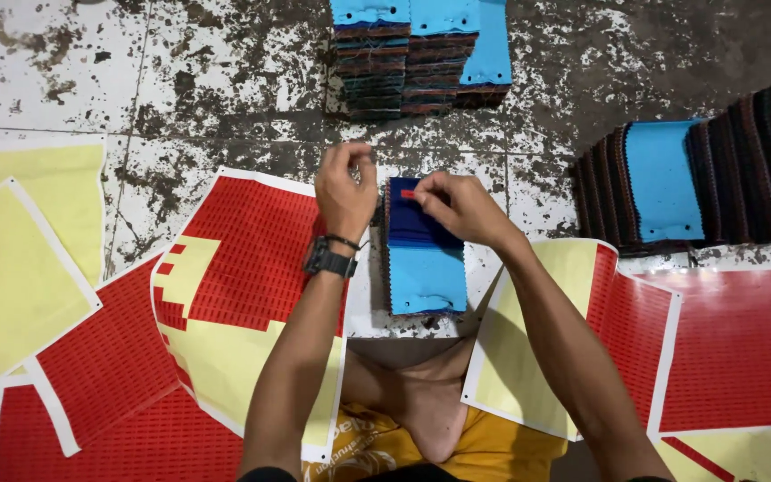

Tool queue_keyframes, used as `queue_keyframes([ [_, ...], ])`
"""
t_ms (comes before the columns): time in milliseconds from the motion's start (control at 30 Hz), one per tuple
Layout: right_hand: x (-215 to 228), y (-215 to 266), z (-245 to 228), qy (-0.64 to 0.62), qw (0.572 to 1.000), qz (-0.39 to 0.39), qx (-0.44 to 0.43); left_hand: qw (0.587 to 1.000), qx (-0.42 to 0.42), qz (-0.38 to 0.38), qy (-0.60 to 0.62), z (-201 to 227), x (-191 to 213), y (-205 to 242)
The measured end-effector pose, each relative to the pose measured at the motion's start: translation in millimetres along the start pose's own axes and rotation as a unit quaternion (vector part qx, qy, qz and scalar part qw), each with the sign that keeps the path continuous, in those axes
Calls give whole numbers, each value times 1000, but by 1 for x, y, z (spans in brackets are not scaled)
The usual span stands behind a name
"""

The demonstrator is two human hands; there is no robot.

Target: Assembling material sample booklets by peeling swatches from a sheet and sticking them onto booklet bases.

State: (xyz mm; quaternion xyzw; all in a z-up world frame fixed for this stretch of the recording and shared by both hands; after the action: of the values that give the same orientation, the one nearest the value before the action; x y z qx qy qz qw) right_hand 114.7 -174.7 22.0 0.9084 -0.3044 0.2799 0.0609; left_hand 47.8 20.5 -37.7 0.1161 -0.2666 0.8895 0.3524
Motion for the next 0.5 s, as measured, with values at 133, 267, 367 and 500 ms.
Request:
queue_keyframes([
  [133,-2,-15,4,8,1000,4,-24,993,-95,-39,-56,1,18,15],
  [267,-8,-19,10,55,998,-6,-25,971,-194,-69,-121,-2,21,30],
  [367,-11,-22,13,98,994,-3,-55,945,-257,-90,-184,-9,11,34],
  [500,-23,-29,26,155,984,-1,-89,904,-302,-93,-288,-5,3,37],
])
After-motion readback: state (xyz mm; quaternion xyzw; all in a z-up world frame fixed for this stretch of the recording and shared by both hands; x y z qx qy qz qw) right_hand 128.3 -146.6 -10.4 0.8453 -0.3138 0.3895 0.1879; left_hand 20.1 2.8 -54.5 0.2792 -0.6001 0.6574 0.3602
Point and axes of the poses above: each hand's wrist, its own y-axis away from the middle knuckle, its own x-axis out of the back of the hand, z = x × y, the point moved 2 cm from there along -y, towards the middle knuckle
